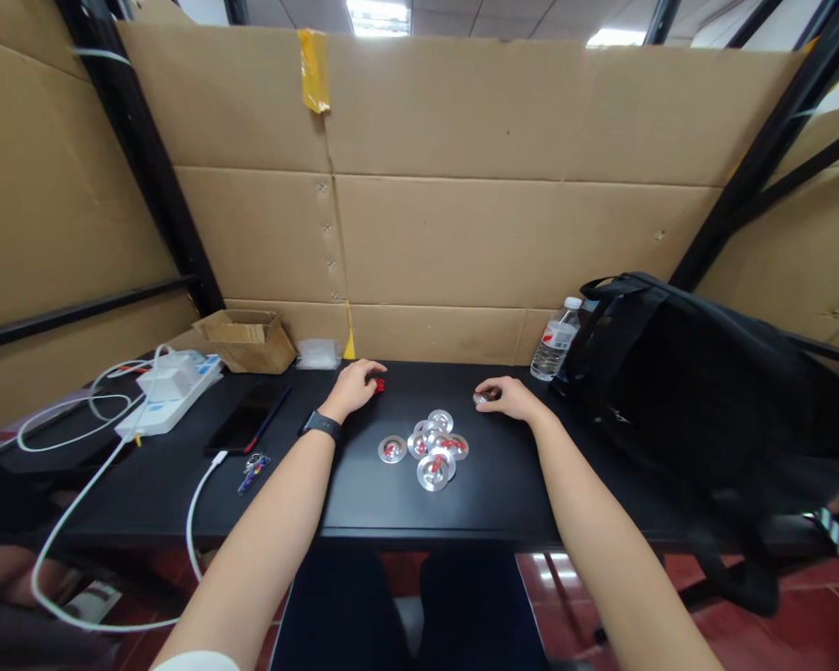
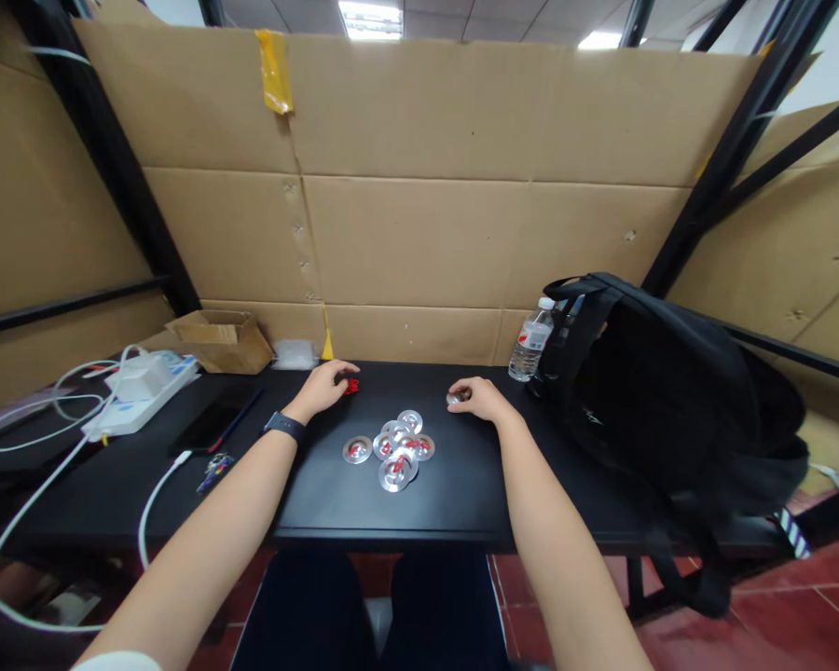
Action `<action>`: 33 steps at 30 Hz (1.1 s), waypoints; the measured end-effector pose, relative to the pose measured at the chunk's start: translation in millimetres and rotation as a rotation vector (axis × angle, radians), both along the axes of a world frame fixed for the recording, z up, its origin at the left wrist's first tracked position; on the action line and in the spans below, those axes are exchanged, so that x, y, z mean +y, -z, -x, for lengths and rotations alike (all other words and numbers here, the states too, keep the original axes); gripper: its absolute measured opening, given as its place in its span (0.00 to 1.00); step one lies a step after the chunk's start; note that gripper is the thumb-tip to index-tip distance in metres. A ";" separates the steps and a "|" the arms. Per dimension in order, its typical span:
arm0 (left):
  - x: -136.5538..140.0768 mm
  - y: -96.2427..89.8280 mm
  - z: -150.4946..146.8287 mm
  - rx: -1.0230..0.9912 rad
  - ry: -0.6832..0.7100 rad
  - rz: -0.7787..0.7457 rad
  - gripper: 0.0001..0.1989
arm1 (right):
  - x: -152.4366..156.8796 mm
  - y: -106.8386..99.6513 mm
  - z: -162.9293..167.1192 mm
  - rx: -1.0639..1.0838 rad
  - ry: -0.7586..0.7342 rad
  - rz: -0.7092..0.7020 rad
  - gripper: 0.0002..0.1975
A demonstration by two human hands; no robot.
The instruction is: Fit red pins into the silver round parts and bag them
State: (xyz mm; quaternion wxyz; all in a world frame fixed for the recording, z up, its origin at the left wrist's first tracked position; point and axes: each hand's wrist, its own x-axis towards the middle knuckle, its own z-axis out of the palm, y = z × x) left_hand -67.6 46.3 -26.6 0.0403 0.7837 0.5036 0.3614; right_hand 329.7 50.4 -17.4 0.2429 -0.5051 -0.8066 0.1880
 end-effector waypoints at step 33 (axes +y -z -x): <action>-34.3 -22.9 -61.9 0.209 0.257 0.085 0.12 | -60.4 -26.0 94.9 -0.016 -0.674 0.148 0.06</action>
